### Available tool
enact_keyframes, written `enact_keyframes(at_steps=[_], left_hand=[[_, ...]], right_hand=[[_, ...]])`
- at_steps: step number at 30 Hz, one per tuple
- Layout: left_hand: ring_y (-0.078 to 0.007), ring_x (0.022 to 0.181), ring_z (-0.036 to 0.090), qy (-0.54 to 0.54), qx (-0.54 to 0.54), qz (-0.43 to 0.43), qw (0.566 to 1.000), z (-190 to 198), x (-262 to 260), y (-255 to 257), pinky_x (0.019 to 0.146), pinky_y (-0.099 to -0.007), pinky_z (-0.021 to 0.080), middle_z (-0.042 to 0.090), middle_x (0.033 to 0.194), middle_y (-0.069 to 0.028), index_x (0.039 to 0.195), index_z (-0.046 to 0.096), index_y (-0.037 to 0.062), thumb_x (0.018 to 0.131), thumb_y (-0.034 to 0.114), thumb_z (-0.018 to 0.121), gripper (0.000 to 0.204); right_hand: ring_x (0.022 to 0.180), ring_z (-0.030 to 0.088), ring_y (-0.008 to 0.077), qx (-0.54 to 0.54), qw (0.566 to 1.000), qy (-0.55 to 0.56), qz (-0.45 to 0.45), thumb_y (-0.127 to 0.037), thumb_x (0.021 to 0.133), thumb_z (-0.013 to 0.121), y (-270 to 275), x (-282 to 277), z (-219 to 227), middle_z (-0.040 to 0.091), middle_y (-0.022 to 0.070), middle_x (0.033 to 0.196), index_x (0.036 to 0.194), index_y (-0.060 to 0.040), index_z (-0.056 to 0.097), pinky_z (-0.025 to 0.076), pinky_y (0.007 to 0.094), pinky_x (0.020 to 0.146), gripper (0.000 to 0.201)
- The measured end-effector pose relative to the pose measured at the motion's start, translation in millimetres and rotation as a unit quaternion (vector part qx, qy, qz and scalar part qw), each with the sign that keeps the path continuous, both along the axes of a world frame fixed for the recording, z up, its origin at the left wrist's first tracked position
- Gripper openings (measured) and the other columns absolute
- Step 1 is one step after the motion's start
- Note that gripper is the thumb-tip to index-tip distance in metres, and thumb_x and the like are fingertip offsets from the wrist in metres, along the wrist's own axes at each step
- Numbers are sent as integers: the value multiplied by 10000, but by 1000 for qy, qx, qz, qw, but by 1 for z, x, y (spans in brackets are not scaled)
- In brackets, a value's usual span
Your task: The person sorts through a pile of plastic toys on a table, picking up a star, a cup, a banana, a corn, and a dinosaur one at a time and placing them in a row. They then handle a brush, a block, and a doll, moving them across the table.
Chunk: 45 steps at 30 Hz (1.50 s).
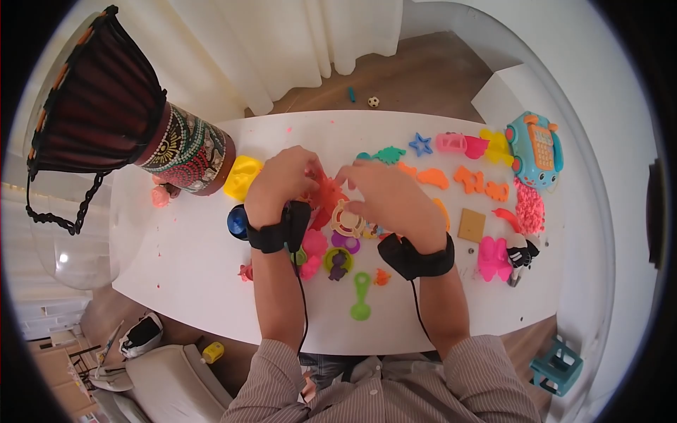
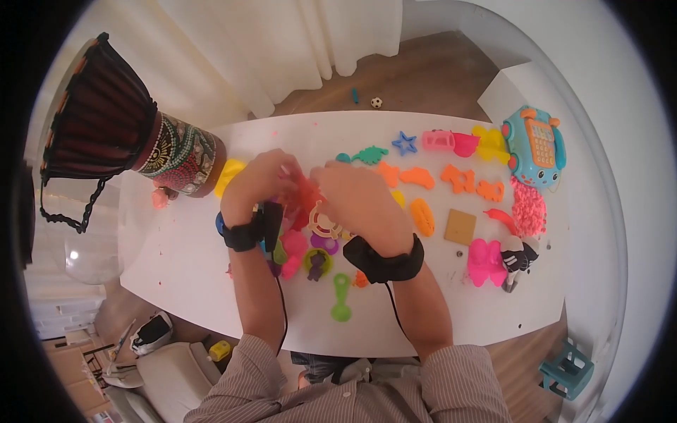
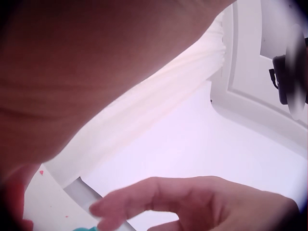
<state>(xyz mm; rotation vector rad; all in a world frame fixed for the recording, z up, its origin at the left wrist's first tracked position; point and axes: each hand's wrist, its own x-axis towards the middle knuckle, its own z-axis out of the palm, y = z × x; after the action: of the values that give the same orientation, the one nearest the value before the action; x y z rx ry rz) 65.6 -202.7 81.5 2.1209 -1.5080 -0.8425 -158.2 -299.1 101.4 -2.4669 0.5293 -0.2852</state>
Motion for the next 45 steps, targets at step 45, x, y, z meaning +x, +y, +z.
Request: enact_keyframes(at_steps=[45], left_hand=[[-354, 845, 670, 28, -156, 31, 987, 67, -28, 9, 799, -429, 542, 717, 969, -215, 1311, 614, 41, 901, -45, 538, 426]], right_hand=[[989, 660, 397, 43, 997, -43, -47, -53, 988, 557, -21, -3, 18, 660, 173, 1042, 1248, -112, 659, 521, 491, 823, 285]])
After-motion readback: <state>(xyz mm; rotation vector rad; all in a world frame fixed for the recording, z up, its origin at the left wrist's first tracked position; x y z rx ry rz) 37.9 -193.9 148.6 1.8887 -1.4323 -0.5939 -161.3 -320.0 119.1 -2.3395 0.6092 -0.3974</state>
